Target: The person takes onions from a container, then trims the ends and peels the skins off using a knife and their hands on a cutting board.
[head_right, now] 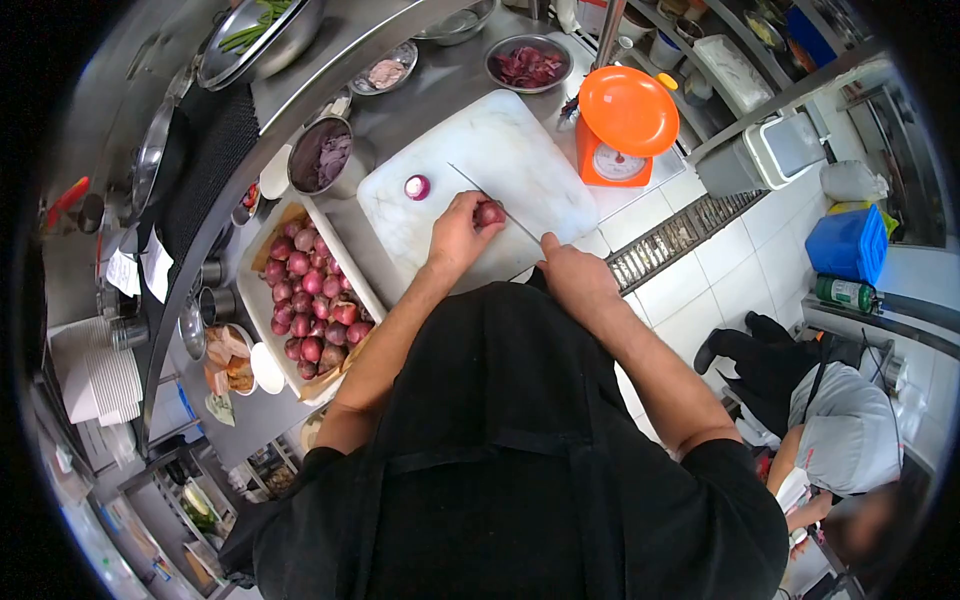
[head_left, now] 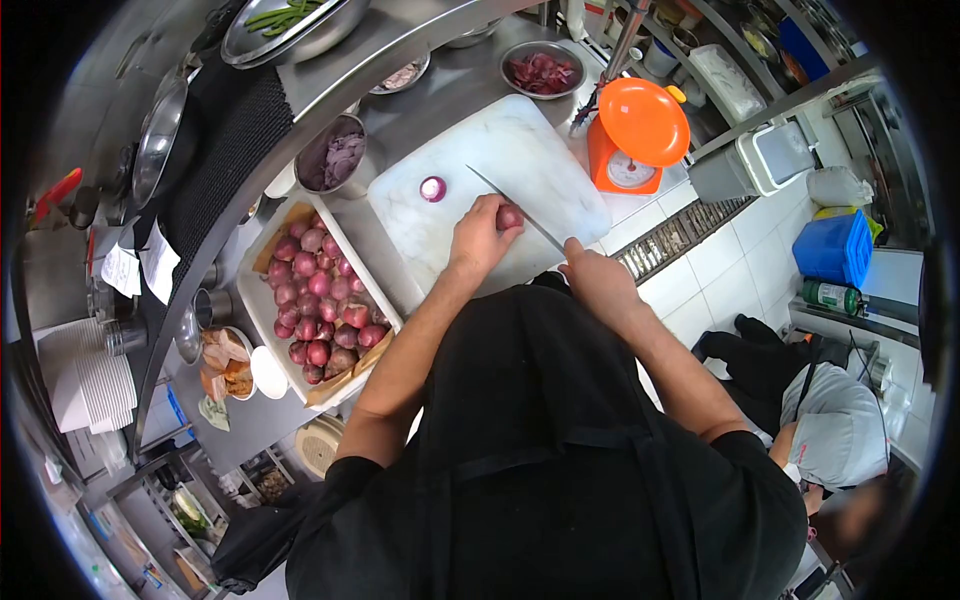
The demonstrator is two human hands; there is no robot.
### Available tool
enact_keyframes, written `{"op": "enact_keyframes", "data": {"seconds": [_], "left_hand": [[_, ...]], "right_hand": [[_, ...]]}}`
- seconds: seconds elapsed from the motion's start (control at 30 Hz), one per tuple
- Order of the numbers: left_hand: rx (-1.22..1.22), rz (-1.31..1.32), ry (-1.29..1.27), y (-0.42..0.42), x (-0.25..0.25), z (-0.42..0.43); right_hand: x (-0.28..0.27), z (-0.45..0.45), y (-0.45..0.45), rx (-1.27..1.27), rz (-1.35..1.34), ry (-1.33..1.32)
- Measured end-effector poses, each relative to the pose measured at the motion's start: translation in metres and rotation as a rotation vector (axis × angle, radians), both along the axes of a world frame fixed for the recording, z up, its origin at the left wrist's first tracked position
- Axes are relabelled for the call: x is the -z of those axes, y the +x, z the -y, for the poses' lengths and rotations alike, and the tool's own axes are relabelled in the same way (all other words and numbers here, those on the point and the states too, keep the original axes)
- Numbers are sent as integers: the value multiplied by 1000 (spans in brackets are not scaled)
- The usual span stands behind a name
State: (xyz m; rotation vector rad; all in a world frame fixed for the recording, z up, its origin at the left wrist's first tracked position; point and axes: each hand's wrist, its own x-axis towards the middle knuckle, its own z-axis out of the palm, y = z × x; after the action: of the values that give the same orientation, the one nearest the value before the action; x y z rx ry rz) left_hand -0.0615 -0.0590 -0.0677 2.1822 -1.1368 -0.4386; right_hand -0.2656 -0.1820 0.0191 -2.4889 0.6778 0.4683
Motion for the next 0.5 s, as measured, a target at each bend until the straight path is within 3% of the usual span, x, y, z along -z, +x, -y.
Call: {"op": "enact_keyframes", "data": {"seconds": [0.33, 0.5], "left_hand": [[27, 30, -10, 0, -5, 1], [14, 29, -42, 1, 2, -1]], "right_hand": [[7, 6, 35, -26, 3, 14], [39, 11, 54, 3, 17, 55]]}}
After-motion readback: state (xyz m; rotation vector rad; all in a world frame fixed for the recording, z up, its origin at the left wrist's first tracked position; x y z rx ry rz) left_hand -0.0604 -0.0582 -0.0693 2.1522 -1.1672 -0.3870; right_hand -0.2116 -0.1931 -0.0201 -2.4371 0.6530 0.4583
